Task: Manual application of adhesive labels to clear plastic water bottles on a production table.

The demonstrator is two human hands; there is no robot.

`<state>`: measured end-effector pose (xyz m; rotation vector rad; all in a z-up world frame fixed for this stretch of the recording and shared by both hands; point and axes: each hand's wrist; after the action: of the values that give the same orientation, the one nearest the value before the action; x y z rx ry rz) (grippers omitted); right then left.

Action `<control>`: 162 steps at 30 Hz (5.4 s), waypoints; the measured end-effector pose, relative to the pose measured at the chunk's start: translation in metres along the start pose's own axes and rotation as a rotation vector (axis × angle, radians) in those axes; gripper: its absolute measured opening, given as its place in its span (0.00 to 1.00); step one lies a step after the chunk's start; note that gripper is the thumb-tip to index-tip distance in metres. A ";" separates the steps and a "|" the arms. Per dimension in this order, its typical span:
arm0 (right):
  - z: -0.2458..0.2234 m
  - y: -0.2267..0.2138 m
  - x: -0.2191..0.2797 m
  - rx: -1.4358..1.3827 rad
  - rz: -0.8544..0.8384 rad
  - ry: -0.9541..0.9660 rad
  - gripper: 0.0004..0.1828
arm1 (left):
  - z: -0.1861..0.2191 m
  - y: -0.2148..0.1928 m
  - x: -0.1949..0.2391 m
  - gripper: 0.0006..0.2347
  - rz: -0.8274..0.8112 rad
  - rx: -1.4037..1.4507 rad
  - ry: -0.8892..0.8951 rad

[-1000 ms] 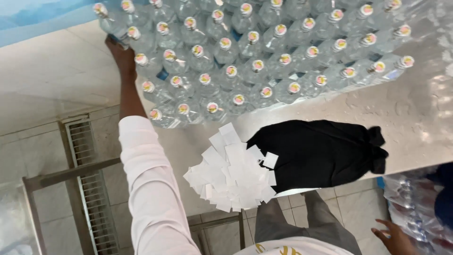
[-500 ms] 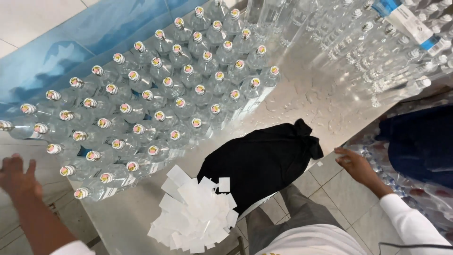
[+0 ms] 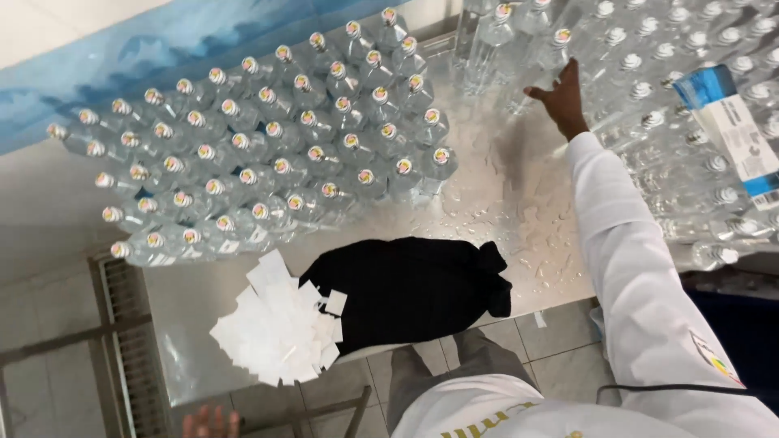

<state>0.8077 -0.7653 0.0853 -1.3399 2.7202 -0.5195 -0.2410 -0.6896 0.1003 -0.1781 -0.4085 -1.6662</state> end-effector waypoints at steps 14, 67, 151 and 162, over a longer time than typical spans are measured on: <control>-0.086 0.076 0.172 0.176 -0.061 0.230 0.31 | -0.058 0.293 0.115 0.23 -0.186 0.445 -0.241; -0.088 -0.200 0.367 0.907 0.511 -0.514 0.09 | -0.063 0.430 0.068 0.14 -0.421 -0.796 -0.012; -0.303 0.392 0.377 0.202 -1.138 -0.479 0.20 | 0.050 0.211 0.074 0.22 -0.498 0.245 -0.073; -0.290 0.373 0.390 0.276 -1.045 -0.544 0.16 | 0.057 0.219 0.085 0.22 -0.610 0.307 -0.141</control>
<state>0.2246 -0.7808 0.2715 -2.2903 1.3313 -0.4367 -0.0440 -0.7667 0.2175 0.0687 -0.8835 -2.1626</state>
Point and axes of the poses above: each hand's wrist, its own x-axis away from the middle knuckle, its own y-axis out of the palm, z = x × y, and after that the axes turned 15 degrees about -z, right-handed
